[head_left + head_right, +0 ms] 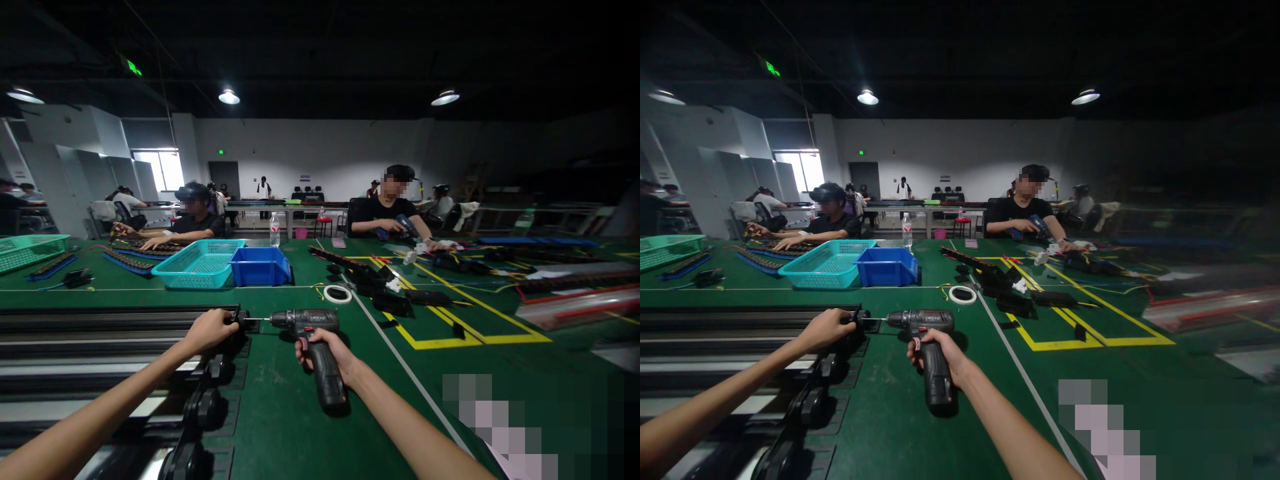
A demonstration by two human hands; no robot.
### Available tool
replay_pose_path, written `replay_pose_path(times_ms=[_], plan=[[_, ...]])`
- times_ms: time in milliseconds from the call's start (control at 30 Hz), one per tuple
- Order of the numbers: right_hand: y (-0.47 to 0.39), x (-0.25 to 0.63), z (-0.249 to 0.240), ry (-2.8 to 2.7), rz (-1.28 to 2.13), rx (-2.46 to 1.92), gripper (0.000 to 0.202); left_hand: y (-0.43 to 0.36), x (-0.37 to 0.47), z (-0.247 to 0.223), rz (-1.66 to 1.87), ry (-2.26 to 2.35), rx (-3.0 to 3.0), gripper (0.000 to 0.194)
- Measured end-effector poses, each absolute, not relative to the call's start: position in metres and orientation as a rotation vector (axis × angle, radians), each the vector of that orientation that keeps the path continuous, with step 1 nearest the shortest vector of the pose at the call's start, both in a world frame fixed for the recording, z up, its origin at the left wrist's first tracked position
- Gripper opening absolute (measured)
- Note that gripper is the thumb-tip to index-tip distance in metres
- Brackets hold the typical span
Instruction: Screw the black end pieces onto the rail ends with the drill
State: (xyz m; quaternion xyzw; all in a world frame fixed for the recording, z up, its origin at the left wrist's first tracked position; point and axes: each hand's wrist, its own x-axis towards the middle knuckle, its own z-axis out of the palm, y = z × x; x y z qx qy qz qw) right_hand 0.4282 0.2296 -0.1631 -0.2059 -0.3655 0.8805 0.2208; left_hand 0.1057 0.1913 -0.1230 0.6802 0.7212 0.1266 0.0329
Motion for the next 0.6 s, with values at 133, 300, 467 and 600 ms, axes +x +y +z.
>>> replay_pose_path(times_ms=[133,300,467,600], plan=[[0.225,0.429,-0.147,-1.097,2.298,-0.638,0.025,0.190,0.105,-0.124,0.361,2.255,2.073,0.037],[0.223,0.428,-0.117,-1.576,1.644,-0.803,0.018,0.191,0.103,-0.127,0.399,2.249,2.101,0.038],[0.221,0.429,-0.115,-2.038,0.910,-0.881,0.046,0.188,0.105,-0.124,0.395,2.268,2.082,0.040],[0.218,0.426,-0.137,-2.214,0.566,-0.973,0.064,0.187,0.106,-0.123,0.385,2.289,2.069,0.038]])
